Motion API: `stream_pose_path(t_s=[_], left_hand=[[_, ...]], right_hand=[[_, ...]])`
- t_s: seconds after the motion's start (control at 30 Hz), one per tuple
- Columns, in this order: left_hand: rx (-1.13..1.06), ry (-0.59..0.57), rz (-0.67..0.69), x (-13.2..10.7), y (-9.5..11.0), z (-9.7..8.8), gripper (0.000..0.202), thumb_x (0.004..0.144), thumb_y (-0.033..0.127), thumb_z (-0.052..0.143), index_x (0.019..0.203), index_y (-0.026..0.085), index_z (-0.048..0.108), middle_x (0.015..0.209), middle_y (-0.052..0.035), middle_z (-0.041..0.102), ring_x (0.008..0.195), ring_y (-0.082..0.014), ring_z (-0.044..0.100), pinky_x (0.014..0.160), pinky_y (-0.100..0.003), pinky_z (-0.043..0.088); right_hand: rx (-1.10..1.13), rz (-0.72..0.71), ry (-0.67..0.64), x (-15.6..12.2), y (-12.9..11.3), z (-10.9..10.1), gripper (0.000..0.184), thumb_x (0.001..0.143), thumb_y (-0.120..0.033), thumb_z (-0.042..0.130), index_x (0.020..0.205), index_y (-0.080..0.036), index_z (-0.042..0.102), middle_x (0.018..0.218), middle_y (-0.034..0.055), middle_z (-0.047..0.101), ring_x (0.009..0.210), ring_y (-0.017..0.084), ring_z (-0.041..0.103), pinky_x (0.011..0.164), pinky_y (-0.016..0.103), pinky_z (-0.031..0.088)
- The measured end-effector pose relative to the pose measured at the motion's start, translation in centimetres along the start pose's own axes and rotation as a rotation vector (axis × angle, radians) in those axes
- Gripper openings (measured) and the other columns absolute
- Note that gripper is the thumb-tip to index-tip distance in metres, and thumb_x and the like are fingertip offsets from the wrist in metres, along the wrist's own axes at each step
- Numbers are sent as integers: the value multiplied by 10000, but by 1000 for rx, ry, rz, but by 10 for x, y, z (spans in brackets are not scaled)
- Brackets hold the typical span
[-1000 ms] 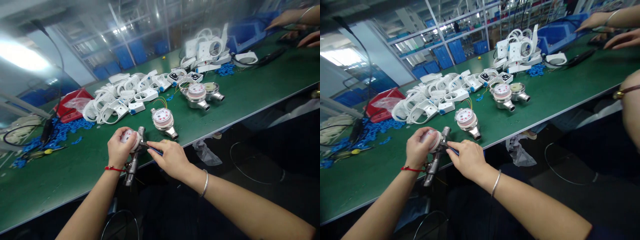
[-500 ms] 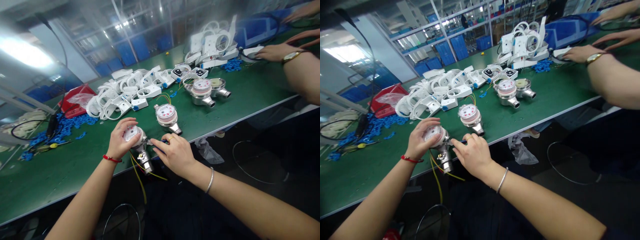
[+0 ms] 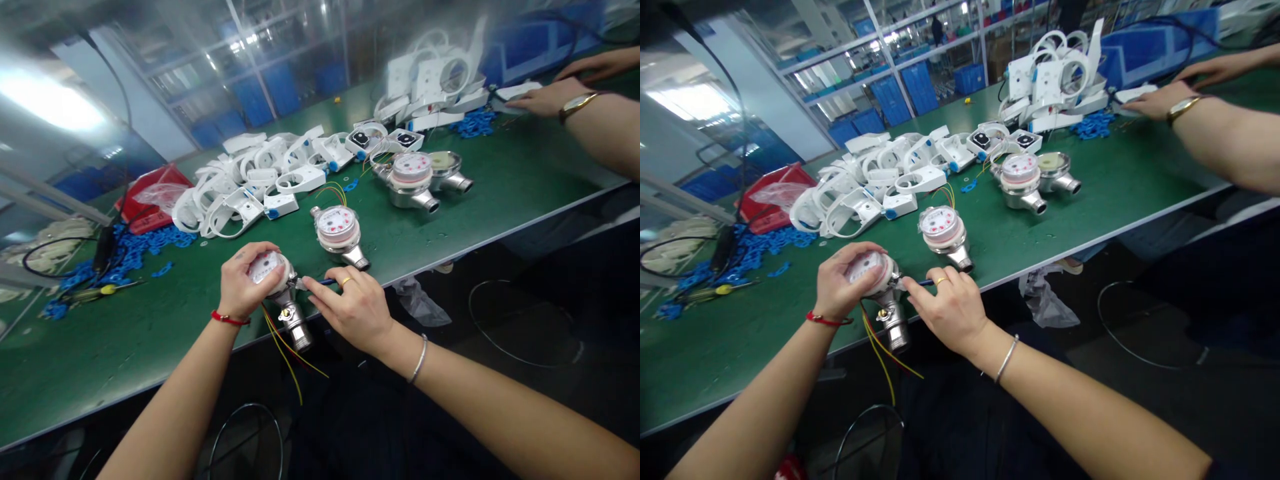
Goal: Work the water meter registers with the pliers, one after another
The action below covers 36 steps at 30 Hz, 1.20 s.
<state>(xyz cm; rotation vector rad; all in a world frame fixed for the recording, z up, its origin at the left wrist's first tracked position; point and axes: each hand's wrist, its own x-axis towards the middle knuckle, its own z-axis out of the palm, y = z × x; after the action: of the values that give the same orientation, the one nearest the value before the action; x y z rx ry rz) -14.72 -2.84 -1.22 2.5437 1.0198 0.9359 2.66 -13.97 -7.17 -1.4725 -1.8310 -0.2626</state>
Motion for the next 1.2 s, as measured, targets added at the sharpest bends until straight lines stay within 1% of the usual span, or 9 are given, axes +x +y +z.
stream_pose_path(t_s=[0.1, 0.23, 0.3, 0.4, 0.5, 0.63, 0.77, 1.07, 1.2], left_hand=[[-8, 10, -4, 0, 0, 0, 264, 758, 349, 594, 937, 159, 634, 926, -40, 651, 855, -190, 586, 802, -300, 454], [-15, 17, -14, 0, 0, 0, 265, 753, 352, 594, 931, 160, 635, 920, -40, 651, 848, -190, 585, 796, -304, 456], [-9, 14, -14, 0, 0, 0, 265, 751, 353, 592, 927, 159, 638, 913, -40, 651, 843, -191, 584, 794, -306, 455], [-5, 31, -24, -1, 0, 2, 265, 749, 357, 587, 919, 161, 640, 907, -38, 652, 834, -192, 586, 787, -310, 458], [-16, 48, -39, -1, 1, 3, 263, 743, 359, 588, 912, 163, 639, 905, -40, 653, 834, -197, 588, 788, -316, 460], [-27, 40, -55, -1, 3, 3, 265, 737, 367, 586, 902, 166, 636, 903, -42, 654, 839, -200, 590, 800, -323, 467], [-6, 34, -74, -1, 4, 1, 270, 734, 386, 571, 893, 178, 635, 907, -34, 653, 842, -203, 593, 803, -326, 471], [-19, 34, -30, -2, 0, 2, 246, 745, 331, 591, 914, 159, 639, 913, -37, 653, 841, -187, 587, 800, -301, 458], [-17, 52, -41, -2, 4, 1, 250, 740, 340, 574, 906, 162, 636, 901, -37, 651, 826, -189, 586, 785, -308, 463]], right_hand=[[2, -4, 20, 2, 0, -1, 259, 912, -310, 529, 1143, -277, 642, 934, 79, 598, 822, 201, 501, 662, 308, 348], [-43, -70, 55, 2, 1, 0, 262, 912, -277, 535, 1152, -284, 637, 927, 80, 607, 802, 195, 501, 656, 307, 348], [-30, -69, 57, 1, 2, 1, 263, 915, -283, 531, 1155, -284, 637, 929, 81, 605, 810, 194, 504, 664, 304, 357], [47, 19, 19, -1, 1, 2, 261, 919, -327, 521, 1146, -280, 643, 936, 74, 593, 829, 187, 507, 691, 296, 380], [134, 102, -41, -2, -1, 2, 268, 919, -333, 524, 1156, -276, 636, 934, 60, 584, 834, 174, 512, 723, 285, 401], [160, 143, -84, -2, -2, 3, 273, 915, -330, 534, 1164, -279, 632, 944, 55, 586, 833, 173, 514, 732, 286, 403], [126, 114, -58, -1, -1, 4, 267, 918, -332, 526, 1155, -280, 639, 952, 59, 590, 820, 174, 506, 705, 288, 388], [69, 62, -45, 0, -2, 2, 272, 929, -332, 499, 1159, -277, 633, 951, 66, 593, 840, 191, 500, 700, 303, 368], [-34, -21, -13, 4, -2, 3, 272, 929, -305, 503, 1170, -293, 628, 947, 79, 612, 801, 193, 492, 662, 305, 350]])
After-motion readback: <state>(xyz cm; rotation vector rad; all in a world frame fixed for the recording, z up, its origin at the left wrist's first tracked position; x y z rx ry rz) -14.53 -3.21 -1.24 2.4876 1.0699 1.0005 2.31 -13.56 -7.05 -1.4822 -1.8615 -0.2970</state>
